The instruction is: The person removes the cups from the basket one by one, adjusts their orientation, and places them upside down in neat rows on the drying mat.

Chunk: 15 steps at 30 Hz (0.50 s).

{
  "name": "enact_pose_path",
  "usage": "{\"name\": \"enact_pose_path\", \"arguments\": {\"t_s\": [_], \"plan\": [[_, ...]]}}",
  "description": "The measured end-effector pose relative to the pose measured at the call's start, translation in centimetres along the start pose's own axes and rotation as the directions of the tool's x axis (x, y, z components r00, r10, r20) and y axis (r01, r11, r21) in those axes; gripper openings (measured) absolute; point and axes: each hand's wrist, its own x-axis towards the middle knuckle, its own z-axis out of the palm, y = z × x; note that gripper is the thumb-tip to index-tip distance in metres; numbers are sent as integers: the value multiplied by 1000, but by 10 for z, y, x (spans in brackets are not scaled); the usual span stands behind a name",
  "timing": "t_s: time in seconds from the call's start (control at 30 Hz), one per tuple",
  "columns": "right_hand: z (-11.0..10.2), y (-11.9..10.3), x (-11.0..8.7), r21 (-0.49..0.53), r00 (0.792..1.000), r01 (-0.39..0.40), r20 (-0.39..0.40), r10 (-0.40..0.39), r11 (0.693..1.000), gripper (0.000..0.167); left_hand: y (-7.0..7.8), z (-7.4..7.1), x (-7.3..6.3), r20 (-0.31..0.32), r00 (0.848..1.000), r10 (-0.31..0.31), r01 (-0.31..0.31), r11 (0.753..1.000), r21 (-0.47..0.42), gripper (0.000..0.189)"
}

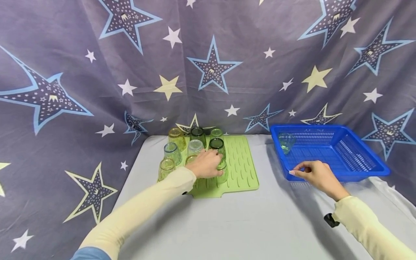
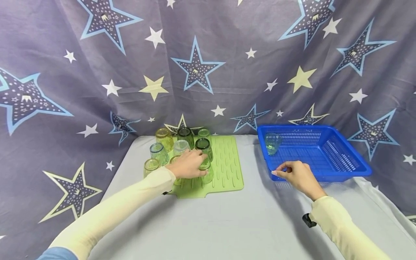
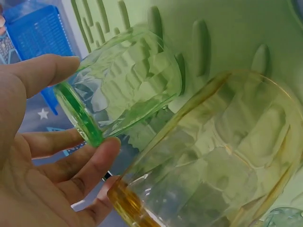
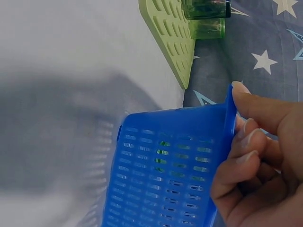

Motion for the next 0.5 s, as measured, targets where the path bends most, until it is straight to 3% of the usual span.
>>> {"name": "enact_pose_path", "arguments": {"t_s": [0.3,0.5], "plan": [[0,0,-1,3,1000,-11,-4,11,1000,40,1,-2,0,12,1000,7,-7,1000,21,61],[2,0,2,4,1000,-21,0,21,1000,37,1,0,-4,4,1000,-9,9,998,-56,71]]}}
